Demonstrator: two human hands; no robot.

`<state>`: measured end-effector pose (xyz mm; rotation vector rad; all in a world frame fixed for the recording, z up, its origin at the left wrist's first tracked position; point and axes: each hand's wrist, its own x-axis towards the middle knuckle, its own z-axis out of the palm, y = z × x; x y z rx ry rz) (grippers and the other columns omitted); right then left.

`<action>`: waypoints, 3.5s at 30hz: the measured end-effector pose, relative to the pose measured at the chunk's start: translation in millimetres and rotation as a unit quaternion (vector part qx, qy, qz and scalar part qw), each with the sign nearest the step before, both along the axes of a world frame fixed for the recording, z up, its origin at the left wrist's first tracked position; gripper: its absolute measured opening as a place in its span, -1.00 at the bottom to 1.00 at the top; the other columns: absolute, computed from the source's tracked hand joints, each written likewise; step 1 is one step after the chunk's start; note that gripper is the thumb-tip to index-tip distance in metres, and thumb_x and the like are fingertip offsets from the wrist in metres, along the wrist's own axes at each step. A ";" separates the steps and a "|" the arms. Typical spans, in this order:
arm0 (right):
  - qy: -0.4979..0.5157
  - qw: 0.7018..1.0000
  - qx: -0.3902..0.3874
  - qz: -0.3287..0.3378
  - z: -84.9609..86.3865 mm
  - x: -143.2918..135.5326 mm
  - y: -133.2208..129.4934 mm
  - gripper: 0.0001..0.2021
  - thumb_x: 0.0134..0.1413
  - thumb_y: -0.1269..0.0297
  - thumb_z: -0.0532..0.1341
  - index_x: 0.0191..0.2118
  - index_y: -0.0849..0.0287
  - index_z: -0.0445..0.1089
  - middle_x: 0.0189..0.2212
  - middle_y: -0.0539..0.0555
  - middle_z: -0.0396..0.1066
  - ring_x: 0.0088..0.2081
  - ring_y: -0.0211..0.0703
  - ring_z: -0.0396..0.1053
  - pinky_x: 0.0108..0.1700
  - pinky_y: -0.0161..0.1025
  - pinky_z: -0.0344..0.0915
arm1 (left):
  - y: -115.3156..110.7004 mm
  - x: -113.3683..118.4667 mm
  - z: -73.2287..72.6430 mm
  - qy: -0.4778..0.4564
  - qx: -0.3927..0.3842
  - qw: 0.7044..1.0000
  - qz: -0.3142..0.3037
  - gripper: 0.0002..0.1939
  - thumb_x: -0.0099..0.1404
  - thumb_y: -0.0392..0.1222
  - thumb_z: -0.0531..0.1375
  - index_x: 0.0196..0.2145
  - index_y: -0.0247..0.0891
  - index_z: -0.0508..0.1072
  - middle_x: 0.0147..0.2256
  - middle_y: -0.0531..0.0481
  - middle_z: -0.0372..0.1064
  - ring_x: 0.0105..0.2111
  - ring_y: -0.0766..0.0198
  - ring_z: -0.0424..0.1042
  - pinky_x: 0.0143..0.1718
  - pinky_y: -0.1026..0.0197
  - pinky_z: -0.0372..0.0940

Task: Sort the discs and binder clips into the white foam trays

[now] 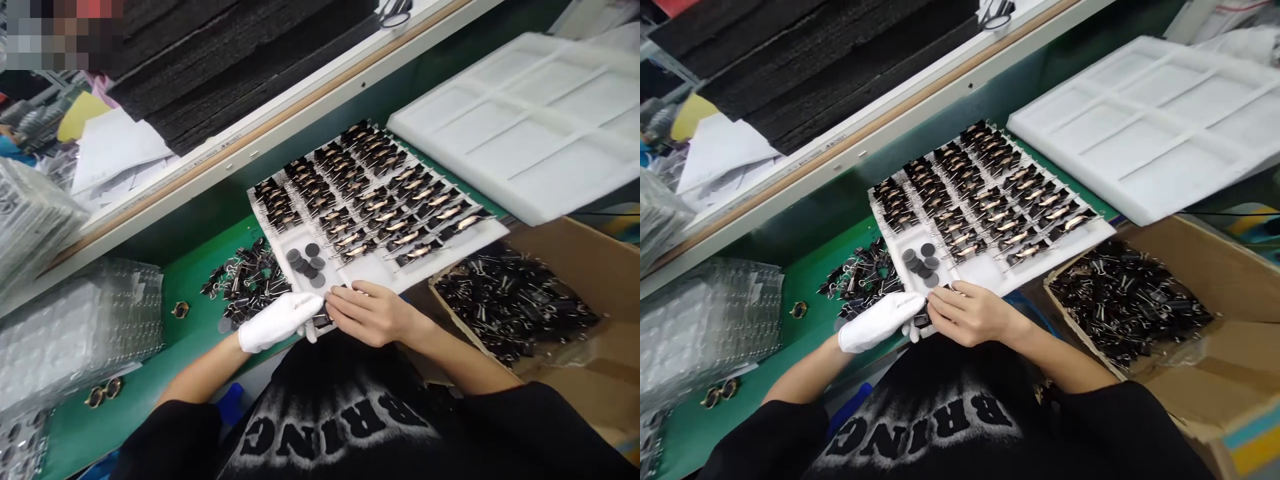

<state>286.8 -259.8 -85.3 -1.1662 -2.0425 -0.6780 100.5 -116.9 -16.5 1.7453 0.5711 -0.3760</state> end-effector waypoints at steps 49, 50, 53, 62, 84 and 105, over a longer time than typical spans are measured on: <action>0.126 0.938 -0.197 -0.255 -35.7 -48.5 30.9 -0.67 0.38 0.35 0.16 0.19 0.15 0.40 0.21 0.31 0.42 0.17 0.28 0.33 0.07 0.15 0.18 | 113.0 -217.4 -66.6 0.246 0.609 0.640 0.398 -0.41 0.47 0.05 0.07 0.32 -0.32 0.31 0.33 -0.41 0.20 0.21 -0.27 0.27 0.16 -0.16 0.23; 0.106 0.936 -0.216 -0.255 -35.8 -49.5 36.4 -0.65 0.41 0.34 0.12 0.24 0.18 0.36 0.20 0.31 0.44 0.15 0.26 0.33 0.04 0.13 0.15 | 114.3 -220.5 -73.1 0.256 0.598 0.651 0.391 -0.40 0.46 0.06 0.07 0.33 -0.31 0.31 0.32 -0.41 0.21 0.19 -0.28 0.29 0.13 -0.17 0.24; 0.065 0.928 -0.252 -0.267 -36.8 -48.1 48.9 -0.64 0.45 0.32 0.06 0.25 0.23 0.34 0.11 0.29 0.53 0.09 0.25 0.32 -0.03 0.10 0.07 | 115.7 -223.8 -84.9 0.245 0.584 0.666 0.393 -0.39 0.46 0.07 0.08 0.34 -0.29 0.31 0.22 -0.41 0.32 0.13 -0.27 0.33 0.10 -0.16 0.27; 0.091 0.932 -0.277 -0.214 -31.0 -23.7 53.9 -0.72 0.40 0.44 0.07 0.05 0.17 0.48 -0.20 0.17 0.65 0.00 0.11 0.44 0.04 0.06 0.04 | 113.1 -218.1 -83.1 0.168 0.527 0.679 0.483 -0.53 0.23 0.06 0.31 0.01 -0.27 0.51 0.02 -0.29 0.37 -0.07 -0.11 0.50 0.03 -0.10 0.38; 0.382 0.923 -0.054 0.011 6.2 -89.6 45.8 -0.58 0.21 0.60 0.28 0.09 0.00 0.49 -0.04 0.16 0.64 0.01 0.10 0.59 0.00 0.10 0.46 | -8.1 -43.1 -32.3 -0.245 0.237 0.854 0.393 -0.58 0.60 -0.01 -0.04 0.21 -0.24 0.37 -0.07 -0.11 0.55 0.01 0.17 0.52 0.25 0.01 0.31; 0.742 0.580 -0.313 0.126 -12.6 -87.2 47.2 -0.86 0.20 0.26 0.40 -0.12 0.05 0.57 -0.24 0.05 0.56 -0.24 -0.22 0.54 -0.15 -0.29 0.53 | -13.0 -44.7 -53.6 -0.280 0.376 0.823 0.321 -0.52 0.49 -0.14 0.14 0.31 -0.22 0.33 -0.02 -0.15 0.57 -0.18 0.24 0.58 -0.10 0.15 0.50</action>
